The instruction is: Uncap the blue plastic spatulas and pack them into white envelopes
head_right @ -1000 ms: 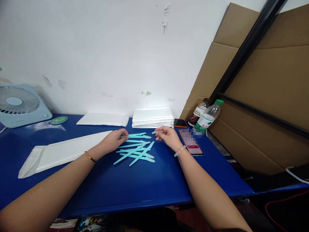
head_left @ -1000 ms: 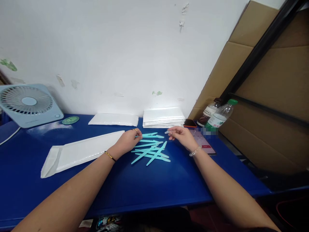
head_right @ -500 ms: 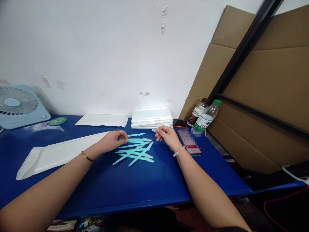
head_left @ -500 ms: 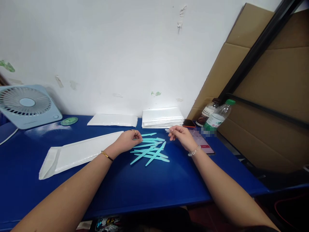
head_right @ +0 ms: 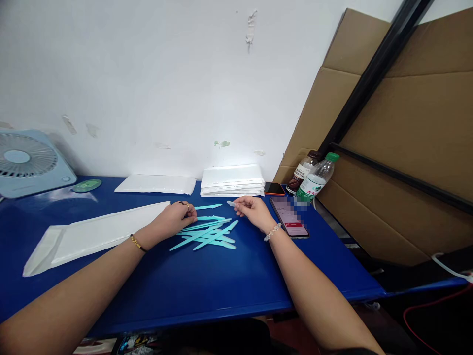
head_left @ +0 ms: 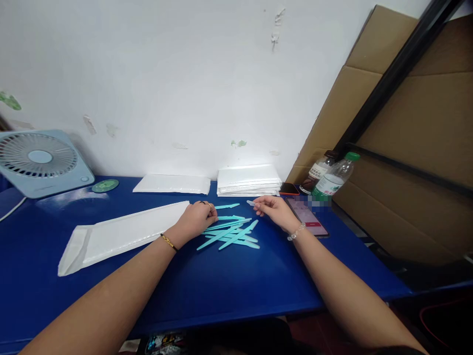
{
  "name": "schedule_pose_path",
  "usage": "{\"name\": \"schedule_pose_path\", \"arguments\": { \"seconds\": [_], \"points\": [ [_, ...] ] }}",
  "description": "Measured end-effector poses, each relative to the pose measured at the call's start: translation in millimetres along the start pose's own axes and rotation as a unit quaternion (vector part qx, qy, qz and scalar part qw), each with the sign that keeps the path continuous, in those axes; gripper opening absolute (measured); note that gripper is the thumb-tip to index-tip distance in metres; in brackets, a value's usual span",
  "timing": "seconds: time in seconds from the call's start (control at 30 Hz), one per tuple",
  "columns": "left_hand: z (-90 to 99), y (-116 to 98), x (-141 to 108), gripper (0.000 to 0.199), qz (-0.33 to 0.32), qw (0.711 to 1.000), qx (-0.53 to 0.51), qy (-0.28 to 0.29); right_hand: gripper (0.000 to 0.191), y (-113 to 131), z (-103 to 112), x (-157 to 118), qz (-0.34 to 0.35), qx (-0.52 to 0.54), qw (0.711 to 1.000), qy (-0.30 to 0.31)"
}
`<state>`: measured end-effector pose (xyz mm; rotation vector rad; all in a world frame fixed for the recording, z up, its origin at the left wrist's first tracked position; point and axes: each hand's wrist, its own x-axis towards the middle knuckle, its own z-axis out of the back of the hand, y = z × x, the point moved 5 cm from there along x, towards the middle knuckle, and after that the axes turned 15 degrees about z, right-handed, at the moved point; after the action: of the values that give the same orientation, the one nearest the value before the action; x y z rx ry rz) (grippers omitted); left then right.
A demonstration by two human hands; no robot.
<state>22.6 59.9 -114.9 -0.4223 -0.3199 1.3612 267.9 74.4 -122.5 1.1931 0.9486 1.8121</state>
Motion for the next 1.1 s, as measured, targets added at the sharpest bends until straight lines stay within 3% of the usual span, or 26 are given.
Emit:
{"name": "schedule_pose_path", "arguments": {
  "seconds": [0.2, 0.5, 0.77, 0.87, 0.97, 1.1],
  "points": [
    [3.5, 4.3, 1.9, 0.023, 0.024, 0.997, -0.079, -0.001, 0.033, 2.9, -2.0, -1.8, -0.007, -0.006, 1.000, 0.019],
    [-1.4, 6.1, 4.3, 0.023, 0.028, 0.996, -0.083, 0.010, 0.029, 3.6, -11.5, -2.9, 0.002, 0.013, 0.999, 0.048],
    [-5.8, -5.4, -2.1, 0.027, 0.009, 0.996, -0.078, 0.034, 0.031, 10.1, -25.1, -6.1, 0.003, 0.013, 0.993, 0.119],
    [-2.7, -7.7, -2.2, 0.030, -0.008, 1.000, -0.030, -0.002, 0.027, 4.9, -5.3, -2.1, 0.038, -0.101, 0.990, 0.087],
    [4.9, -4.0, 1.3, 0.028, -0.012, 0.995, 0.035, -0.089, 0.020, -1.2, 22.6, 3.3, 0.087, -0.293, 0.952, 0.000],
    [6.6, 4.8, 7.7, 0.027, 0.001, 0.991, 0.085, -0.106, 0.022, -14.7, 27.8, 9.6, 0.104, -0.398, 0.911, 0.029]
  ]
}}
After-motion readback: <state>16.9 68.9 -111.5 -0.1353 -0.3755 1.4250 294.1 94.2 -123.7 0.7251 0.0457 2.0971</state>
